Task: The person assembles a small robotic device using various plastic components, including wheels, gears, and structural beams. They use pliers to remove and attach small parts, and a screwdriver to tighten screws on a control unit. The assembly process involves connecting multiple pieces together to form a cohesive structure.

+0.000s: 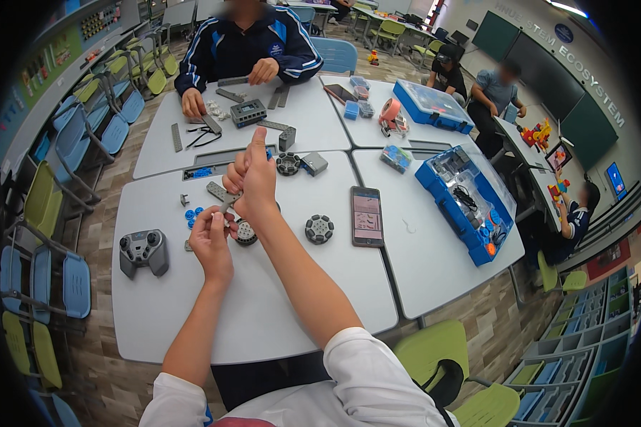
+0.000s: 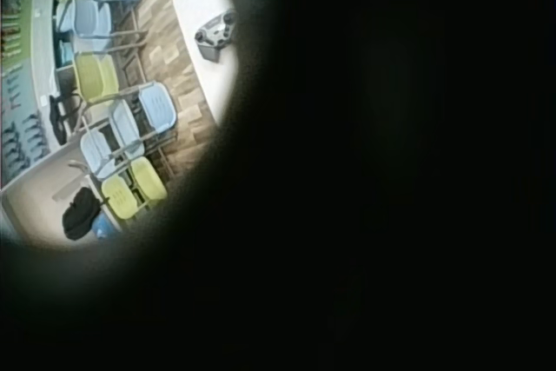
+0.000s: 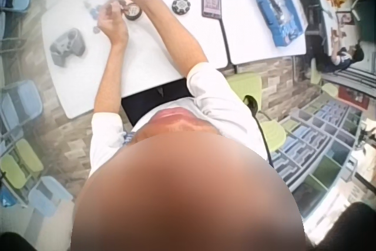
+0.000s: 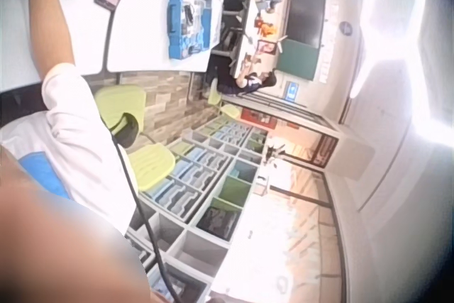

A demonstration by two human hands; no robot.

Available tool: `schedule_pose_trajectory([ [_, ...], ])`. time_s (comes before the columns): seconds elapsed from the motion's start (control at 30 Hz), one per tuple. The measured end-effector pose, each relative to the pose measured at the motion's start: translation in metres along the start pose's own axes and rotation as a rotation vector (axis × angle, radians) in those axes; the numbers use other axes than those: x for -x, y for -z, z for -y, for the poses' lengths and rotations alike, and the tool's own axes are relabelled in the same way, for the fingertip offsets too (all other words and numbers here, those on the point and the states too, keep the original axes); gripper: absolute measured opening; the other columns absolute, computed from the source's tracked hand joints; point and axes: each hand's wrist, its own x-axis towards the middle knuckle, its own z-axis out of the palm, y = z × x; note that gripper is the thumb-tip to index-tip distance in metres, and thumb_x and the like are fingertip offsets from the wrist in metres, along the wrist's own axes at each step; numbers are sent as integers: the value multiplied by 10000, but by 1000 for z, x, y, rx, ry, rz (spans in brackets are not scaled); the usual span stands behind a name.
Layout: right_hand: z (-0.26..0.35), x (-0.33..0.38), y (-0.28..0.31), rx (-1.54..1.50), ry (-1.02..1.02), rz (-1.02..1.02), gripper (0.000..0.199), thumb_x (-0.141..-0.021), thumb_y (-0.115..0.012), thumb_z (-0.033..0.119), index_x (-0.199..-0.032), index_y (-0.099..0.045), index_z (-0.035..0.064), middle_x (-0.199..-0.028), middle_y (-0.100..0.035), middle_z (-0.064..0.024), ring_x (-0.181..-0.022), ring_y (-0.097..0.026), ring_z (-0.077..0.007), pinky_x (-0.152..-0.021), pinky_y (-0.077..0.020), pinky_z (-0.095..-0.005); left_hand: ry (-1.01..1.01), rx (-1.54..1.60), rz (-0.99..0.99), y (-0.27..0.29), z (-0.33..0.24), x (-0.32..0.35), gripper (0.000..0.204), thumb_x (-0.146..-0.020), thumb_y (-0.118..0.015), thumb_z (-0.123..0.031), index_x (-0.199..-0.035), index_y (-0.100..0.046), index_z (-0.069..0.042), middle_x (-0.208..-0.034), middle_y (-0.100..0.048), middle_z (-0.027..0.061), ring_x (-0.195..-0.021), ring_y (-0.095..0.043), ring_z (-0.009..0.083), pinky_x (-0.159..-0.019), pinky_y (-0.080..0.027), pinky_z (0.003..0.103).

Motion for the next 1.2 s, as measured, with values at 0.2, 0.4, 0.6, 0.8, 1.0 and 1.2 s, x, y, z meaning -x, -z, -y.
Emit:
schedule_pose_trajectory([
  [0.2, 5, -1, 2, 2, -1, 39, 646, -1069, -532, 645, -681, -301, 181, -555, -230, 53, -432, -229, -90, -409, -210, -288, 34, 9, -4, -6, -3, 3, 217, -1086, -603, -158, -1192, -632, 28, -943, -691, 87, -754, -637, 103, -618, -513, 247],
  [0.4, 12, 1, -2, -45, -22, 81, 639, -1076, -518, 637, -683, -318, 175, -560, -224, 54, -434, -218, -85, -406, -208, -277, 34, 70, 27, -11, -11, 4, 221, -1081, -622, -147, -1186, -623, 47, -943, -685, 93, -734, -628, 91, -603, -511, 226],
  [0.6, 15, -2, 2, -51, -14, 121, 638, -1077, -507, 638, -685, -326, 170, -564, -222, 50, -433, -215, -87, -402, -208, -277, 35, 70, 50, -13, -12, 4, 218, -1073, -636, -135, -1188, -623, 50, -951, -686, 89, -740, -631, 86, -607, -507, 226],
  [0.8, 17, -2, 2, -69, -34, 98, 639, -1074, -509, 642, -683, -330, 169, -559, -221, 48, -426, -214, -95, -398, -212, -282, -261, -228, 86, -4, -4, -2, 194, -997, -694, -52, -1157, -655, 52, -873, -699, 67, -735, -671, 95, -677, -553, 243],
  [1.0, 18, -7, 4, -100, -103, 44, 637, -1073, -504, 646, -686, -330, 171, -558, -221, 49, -423, -222, -95, -399, -218, -286, -402, -367, 77, 1, 0, -6, 212, -950, -717, -11, -1148, -670, 44, -838, -696, 60, -720, -686, 100, -677, -571, 264],
  [1.2, 18, -6, 4, -97, -79, 37, 624, -1064, -513, 659, -713, -337, 174, -565, -225, 52, -432, -236, -96, -406, -219, -287, -425, -418, 59, -2, 1, -3, 215, -973, -708, -30, -1168, -660, 47, -841, -682, 53, -716, -674, 96, -670, -558, 257],
])
